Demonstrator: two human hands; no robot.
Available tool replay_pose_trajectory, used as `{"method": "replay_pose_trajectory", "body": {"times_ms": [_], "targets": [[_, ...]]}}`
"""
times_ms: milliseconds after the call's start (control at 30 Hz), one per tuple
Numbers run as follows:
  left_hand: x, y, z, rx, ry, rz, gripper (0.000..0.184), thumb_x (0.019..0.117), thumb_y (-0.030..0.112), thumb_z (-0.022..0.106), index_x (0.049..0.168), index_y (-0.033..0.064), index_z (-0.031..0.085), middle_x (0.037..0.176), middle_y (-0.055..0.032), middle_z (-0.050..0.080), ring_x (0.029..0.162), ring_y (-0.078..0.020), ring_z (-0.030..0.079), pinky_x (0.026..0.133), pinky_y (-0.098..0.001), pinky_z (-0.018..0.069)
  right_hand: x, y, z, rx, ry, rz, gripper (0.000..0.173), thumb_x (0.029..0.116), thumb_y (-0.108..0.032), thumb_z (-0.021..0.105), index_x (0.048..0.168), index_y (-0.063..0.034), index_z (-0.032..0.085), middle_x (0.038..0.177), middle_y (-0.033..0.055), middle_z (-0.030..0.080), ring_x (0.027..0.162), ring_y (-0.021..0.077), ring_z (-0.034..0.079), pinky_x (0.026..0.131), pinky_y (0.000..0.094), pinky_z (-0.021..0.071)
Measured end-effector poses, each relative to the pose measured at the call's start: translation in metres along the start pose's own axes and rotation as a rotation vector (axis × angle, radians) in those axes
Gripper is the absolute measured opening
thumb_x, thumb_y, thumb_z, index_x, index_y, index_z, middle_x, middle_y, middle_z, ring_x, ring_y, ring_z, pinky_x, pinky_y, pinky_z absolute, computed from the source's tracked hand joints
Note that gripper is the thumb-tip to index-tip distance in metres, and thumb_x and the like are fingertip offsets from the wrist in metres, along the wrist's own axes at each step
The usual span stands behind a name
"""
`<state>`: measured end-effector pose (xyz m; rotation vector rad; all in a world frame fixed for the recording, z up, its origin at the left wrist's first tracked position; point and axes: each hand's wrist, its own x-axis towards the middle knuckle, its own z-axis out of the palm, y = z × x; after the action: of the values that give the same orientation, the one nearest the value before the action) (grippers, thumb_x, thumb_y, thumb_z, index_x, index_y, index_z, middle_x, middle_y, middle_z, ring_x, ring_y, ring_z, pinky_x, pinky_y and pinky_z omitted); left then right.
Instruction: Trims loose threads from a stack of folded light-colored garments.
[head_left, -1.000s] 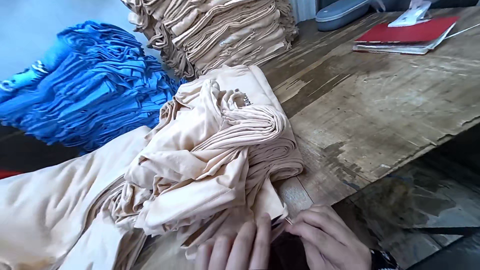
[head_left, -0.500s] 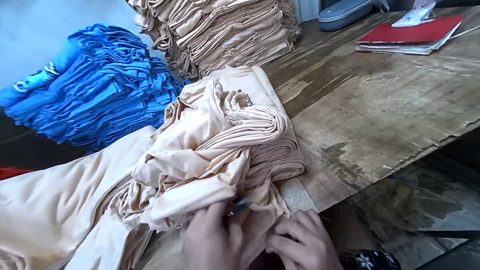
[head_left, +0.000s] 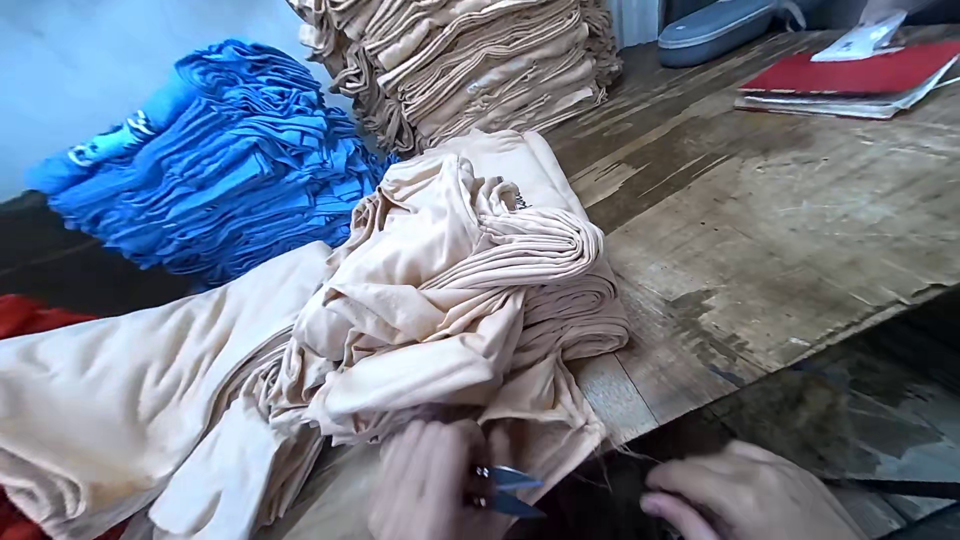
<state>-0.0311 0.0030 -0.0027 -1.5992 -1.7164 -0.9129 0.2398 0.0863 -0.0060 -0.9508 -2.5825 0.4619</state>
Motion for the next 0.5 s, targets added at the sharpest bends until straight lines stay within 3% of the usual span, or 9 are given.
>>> {"method": "replay_pose_trajectory", "body": {"times_ms": [67,133,200,267,300,333,400,500], "targets": [[-0.003,0.016,0.0,0.063,-0.089,-0.032,0.037,0.0928,0.038,0.064,0.067,0.0122,0.061,0.06,-0.0027,0.055,0.058,-0.0194,0.057,0.055,-0.0365,0.046,0.017,-0.009,0.009,0.049,0.229,-0.012,0.026,0.104,-0.034,0.058,0.1,-0.0169,0.078,0.093,0.0027,0.075,0.087,0.0212,0.071,0.08,0.043,0.0557],[0.0,0.031,0.004,0.018,-0.187,-0.118,0.041,0.0949,0.038,0.057,0.063,0.014,0.063,0.058,-0.0006,0.056,0.055,-0.0156,0.058,0.05,-0.0346,0.0472,0.038,-0.009,0.023,0.067,0.375,-0.024,0.023,0.1022,-0.027,0.055,0.106,-0.0153,0.075,0.101,0.0036,0.073,0.095,0.0225,0.069,0.081,0.0434,0.0567],[0.008,0.038,0.005,-0.119,-0.246,-0.242,0.044,0.1003,0.044,0.056,0.082,0.0086,0.074,0.061,0.0009,0.062,0.054,-0.0096,0.059,0.05,-0.0314,0.0507,0.055,-0.008,0.039,0.112,0.426,-0.055,0.029,0.1019,-0.035,0.055,0.114,-0.0115,0.068,0.103,0.0055,0.072,0.096,0.0237,0.07,0.082,0.0478,0.0581],[0.016,0.037,0.01,-0.12,-0.217,-0.281,0.058,0.0947,0.054,0.064,0.108,-0.0012,0.076,0.066,-0.0013,0.064,0.054,-0.0104,0.057,0.052,-0.0322,0.0515,0.065,-0.009,0.055,0.127,0.399,-0.119,0.04,0.1011,-0.048,0.056,0.124,-0.0171,0.068,0.108,0.0046,0.072,0.101,0.0249,0.069,0.085,0.0522,0.0546],[0.019,0.034,0.014,-0.053,-0.187,-0.26,0.059,0.0877,0.051,0.069,0.11,-0.0029,0.075,0.067,-0.004,0.066,0.055,-0.0147,0.059,0.053,-0.036,0.0521,0.067,-0.009,0.063,0.114,0.408,-0.164,0.036,0.0997,-0.047,0.058,0.122,-0.0226,0.072,0.103,0.0019,0.071,0.097,0.023,0.068,0.084,0.05,0.0523],[0.022,0.031,0.017,0.02,-0.157,-0.234,0.052,0.0831,0.045,0.072,0.104,-0.0022,0.076,0.069,-0.007,0.067,0.057,-0.0203,0.063,0.053,-0.0404,0.0532,0.067,-0.008,0.068,0.112,0.428,-0.207,0.025,0.1003,-0.043,0.058,0.11,-0.0257,0.074,0.096,-0.0018,0.07,0.092,0.0185,0.067,0.083,0.0446,0.0513],[0.032,0.025,0.02,0.115,-0.084,-0.205,0.024,0.0773,0.024,0.071,0.088,0.0037,0.075,0.07,-0.0093,0.068,0.063,-0.027,0.067,0.056,-0.0448,0.0541,0.062,-0.003,0.063,0.198,0.477,-0.252,0.017,0.0986,-0.036,0.064,0.092,-0.0258,0.076,0.082,-0.0055,0.067,0.083,0.0122,0.065,0.084,0.0384,0.0502],[0.044,0.017,0.02,0.159,0.022,-0.16,0.013,0.0783,0.012,0.067,0.087,0.0043,0.072,0.074,-0.0094,0.066,0.068,-0.0275,0.066,0.062,-0.0446,0.0525,0.038,0.01,0.025,0.21,0.259,-0.18,0.011,0.0902,-0.034,0.075,0.085,-0.0255,0.079,0.084,-0.0044,0.069,0.086,0.0144,0.066,0.091,0.0452,0.0476]]}}
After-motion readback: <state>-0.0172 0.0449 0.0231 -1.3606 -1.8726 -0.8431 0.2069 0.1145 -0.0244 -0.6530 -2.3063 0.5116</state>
